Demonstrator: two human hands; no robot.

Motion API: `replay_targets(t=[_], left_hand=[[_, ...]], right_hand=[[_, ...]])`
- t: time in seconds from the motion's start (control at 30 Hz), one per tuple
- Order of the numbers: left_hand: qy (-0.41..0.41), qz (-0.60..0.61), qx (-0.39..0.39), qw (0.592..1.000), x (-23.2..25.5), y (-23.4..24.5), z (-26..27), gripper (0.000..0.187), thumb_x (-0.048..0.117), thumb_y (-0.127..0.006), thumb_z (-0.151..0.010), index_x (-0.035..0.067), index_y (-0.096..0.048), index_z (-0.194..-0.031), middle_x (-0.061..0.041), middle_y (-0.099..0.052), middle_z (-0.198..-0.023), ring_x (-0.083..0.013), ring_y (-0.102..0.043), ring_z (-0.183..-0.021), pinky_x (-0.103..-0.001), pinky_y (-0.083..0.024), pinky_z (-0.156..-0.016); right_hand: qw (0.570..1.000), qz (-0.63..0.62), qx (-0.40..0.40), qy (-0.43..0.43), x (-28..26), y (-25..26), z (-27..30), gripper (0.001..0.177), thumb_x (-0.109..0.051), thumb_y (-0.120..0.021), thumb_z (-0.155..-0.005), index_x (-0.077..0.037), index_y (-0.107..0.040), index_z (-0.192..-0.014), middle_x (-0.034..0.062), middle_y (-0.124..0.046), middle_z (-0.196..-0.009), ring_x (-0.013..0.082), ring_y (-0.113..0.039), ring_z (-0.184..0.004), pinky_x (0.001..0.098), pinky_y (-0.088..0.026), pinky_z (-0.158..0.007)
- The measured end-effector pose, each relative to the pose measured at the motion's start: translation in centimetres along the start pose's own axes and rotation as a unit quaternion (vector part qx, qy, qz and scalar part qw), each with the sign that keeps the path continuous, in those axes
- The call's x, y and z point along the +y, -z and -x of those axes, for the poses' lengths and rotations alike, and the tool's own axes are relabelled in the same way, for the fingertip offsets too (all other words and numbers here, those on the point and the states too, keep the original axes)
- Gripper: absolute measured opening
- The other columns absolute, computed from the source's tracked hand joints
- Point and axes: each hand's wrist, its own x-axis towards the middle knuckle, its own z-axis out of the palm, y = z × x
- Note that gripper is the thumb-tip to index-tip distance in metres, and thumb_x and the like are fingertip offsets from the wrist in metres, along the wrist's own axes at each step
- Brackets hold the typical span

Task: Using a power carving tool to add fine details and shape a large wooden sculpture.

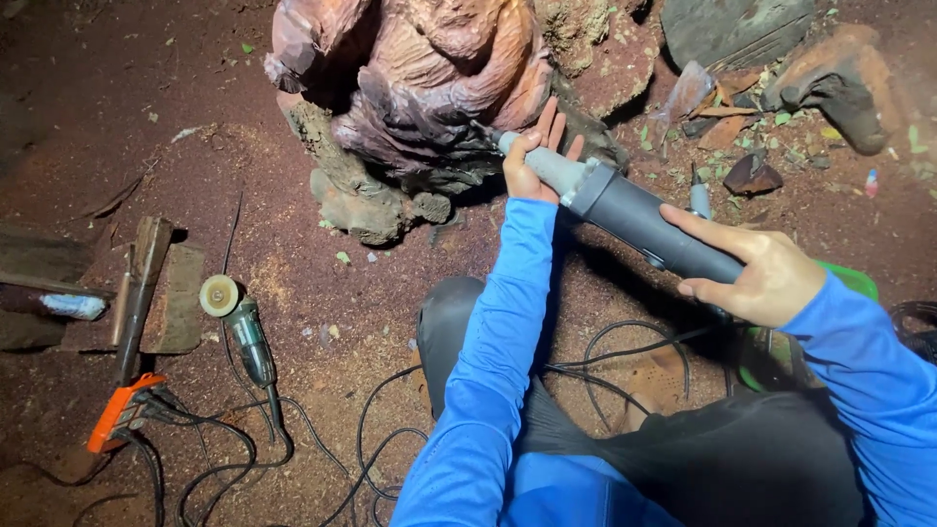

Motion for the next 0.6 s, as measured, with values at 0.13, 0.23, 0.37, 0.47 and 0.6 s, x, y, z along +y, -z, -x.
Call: replay_targets(t=[0.13, 0.23, 0.37, 0.47, 0.6], left_hand=[[-0.003, 0.022, -0.010, 1.000, -0.2, -0.2, -0.1, 0.007, 0.015, -0.052, -0.088, 0.017, -0.054, -0.094, -0.007, -0.053, -0.150, -0.0242, -0.043, -0.140, -0.061, -0.042, -0.105], [-0.007, 0.024, -0.012, 1.000, 0.6, -0.6, 0.7, 0.003, 0.015, -0.051, -0.086, 0.017, -0.052, -0.089, -0.013, -0.051, -0.151, -0.0264, -0.037, -0.147, -0.063, -0.037, -0.110], [-0.002, 0.011, -0.009, 1.000, 0.5, -0.7, 0.5, 0.003, 0.016, -0.053, -0.086, 0.018, -0.054, -0.088, -0.009, -0.052, -0.151, -0.0240, -0.039, -0.146, -0.062, -0.039, -0.108], [0.000, 0.022, -0.006, 1.000, -0.3, 0.0, 0.0, 0.003, 0.017, -0.055, -0.088, 0.017, -0.057, -0.090, -0.005, -0.052, -0.152, -0.0231, -0.043, -0.140, -0.061, -0.042, -0.105], [-0.006, 0.015, 0.006, 1.000, 0.4, -1.1, 0.7, 0.005, 0.016, -0.053, -0.084, 0.017, -0.054, -0.089, -0.011, -0.052, -0.151, -0.0277, -0.035, -0.149, -0.064, -0.033, -0.112]], right_hand=[[0.999, 0.004, 0.014, 0.029, 0.7, 0.2, 0.2, 0.094, -0.006, -0.083, -0.062, -0.032, -0.055, -0.148, 0.0067, -0.076, -0.123, 0.0258, -0.079, -0.089, 0.0374, -0.062, -0.074], [0.999, 0.007, 0.017, 0.041, -0.2, 0.1, 0.4, 0.093, -0.005, -0.083, -0.061, -0.031, -0.057, -0.147, 0.0054, -0.075, -0.124, 0.0254, -0.078, -0.089, 0.0372, -0.061, -0.074], [1.000, 0.010, 0.008, 0.023, -0.5, 0.0, 0.3, 0.093, -0.005, -0.081, -0.064, -0.033, -0.055, -0.149, 0.0055, -0.076, -0.123, 0.0260, -0.078, -0.090, 0.0374, -0.062, -0.075], [1.000, 0.004, 0.005, -0.006, -0.6, 0.2, 0.5, 0.095, -0.004, -0.082, -0.063, -0.034, -0.054, -0.149, 0.0069, -0.075, -0.124, 0.0271, -0.079, -0.091, 0.0382, -0.062, -0.075], [0.999, 0.009, 0.022, 0.038, -0.4, 0.1, 0.6, 0.094, -0.005, -0.084, -0.061, -0.030, -0.057, -0.147, 0.0060, -0.072, -0.130, 0.0266, -0.077, -0.093, 0.0373, -0.061, -0.076]])
